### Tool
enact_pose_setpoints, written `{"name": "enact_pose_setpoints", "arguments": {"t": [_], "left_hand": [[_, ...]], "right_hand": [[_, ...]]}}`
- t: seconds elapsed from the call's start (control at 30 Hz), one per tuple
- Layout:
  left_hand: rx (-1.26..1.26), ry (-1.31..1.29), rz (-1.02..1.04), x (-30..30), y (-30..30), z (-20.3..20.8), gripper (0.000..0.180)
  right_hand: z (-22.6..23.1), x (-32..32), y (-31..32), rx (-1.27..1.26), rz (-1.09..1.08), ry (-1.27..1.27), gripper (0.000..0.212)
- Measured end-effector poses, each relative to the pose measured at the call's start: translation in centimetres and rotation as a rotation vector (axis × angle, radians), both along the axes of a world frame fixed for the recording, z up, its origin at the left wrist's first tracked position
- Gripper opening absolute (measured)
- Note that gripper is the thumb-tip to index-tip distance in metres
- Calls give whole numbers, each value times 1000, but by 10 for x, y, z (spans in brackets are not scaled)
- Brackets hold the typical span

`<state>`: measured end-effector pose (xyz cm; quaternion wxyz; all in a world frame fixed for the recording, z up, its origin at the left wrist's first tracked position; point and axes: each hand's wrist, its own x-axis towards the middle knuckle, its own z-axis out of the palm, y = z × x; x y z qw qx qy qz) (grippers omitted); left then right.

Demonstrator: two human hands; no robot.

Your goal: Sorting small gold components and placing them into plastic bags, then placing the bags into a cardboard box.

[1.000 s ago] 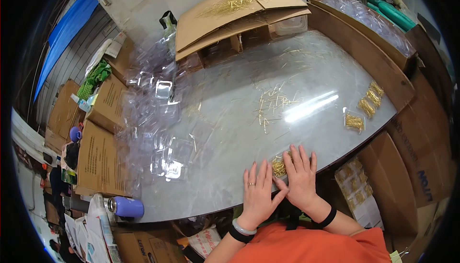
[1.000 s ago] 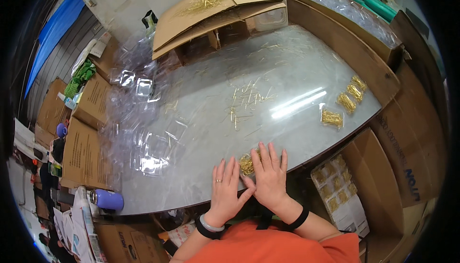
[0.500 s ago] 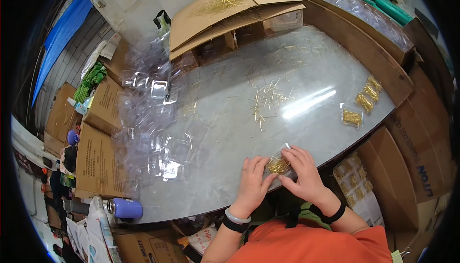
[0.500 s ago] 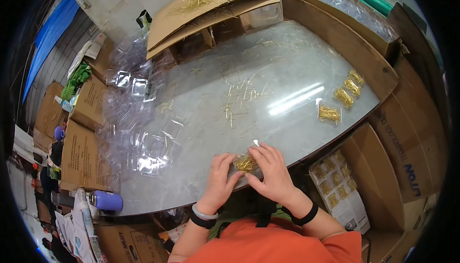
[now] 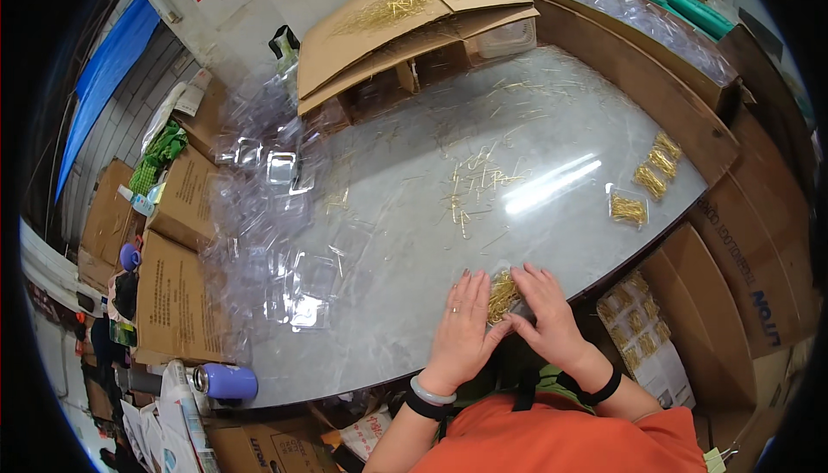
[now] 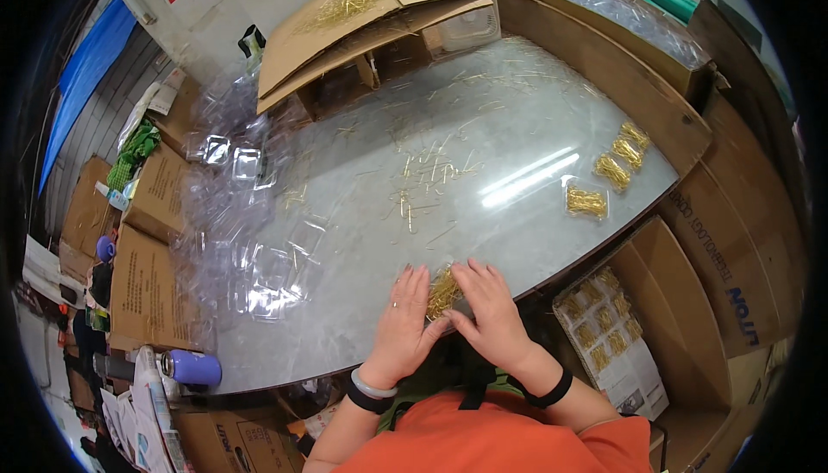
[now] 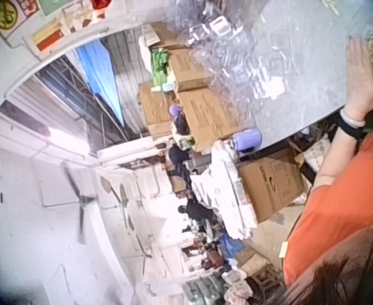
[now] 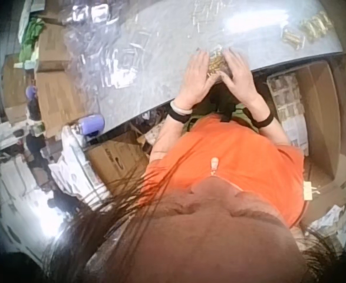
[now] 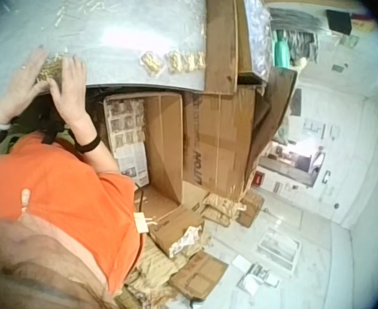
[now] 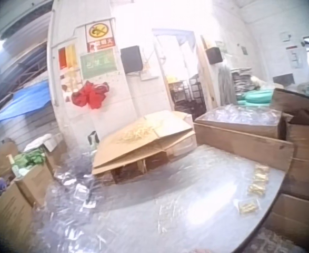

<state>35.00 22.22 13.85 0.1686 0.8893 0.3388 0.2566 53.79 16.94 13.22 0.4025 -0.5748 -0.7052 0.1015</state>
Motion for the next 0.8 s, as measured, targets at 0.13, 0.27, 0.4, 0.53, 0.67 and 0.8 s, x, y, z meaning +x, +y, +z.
{"name": "enact_pose_setpoints", "arguments": {"t": [0.13, 0.27, 0.4, 0.53, 0.67, 0.8], "left_hand": [[15, 15, 29, 2, -2, -3, 56], [53, -33, 34, -1, -5, -7, 46], [99, -105, 8, -3, -5, -14, 42], [-97, -281, 9, -8, -5, -16, 53], [-284, -416, -28, -15, -3, -12, 79], [-286, -414, -55, -18, -3, -8, 100]], "right_hand": [[-9, -10, -8, 43, -16, -131, 60], [2, -3, -4, 13, 47, 171, 54], [4, -9, 2, -34, 42, -90, 49], [6, -12, 4, -74, 63, -278, 49], [9, -12, 3, -53, 33, -309, 56], [15, -18, 4, 5, -40, -254, 67]]}}
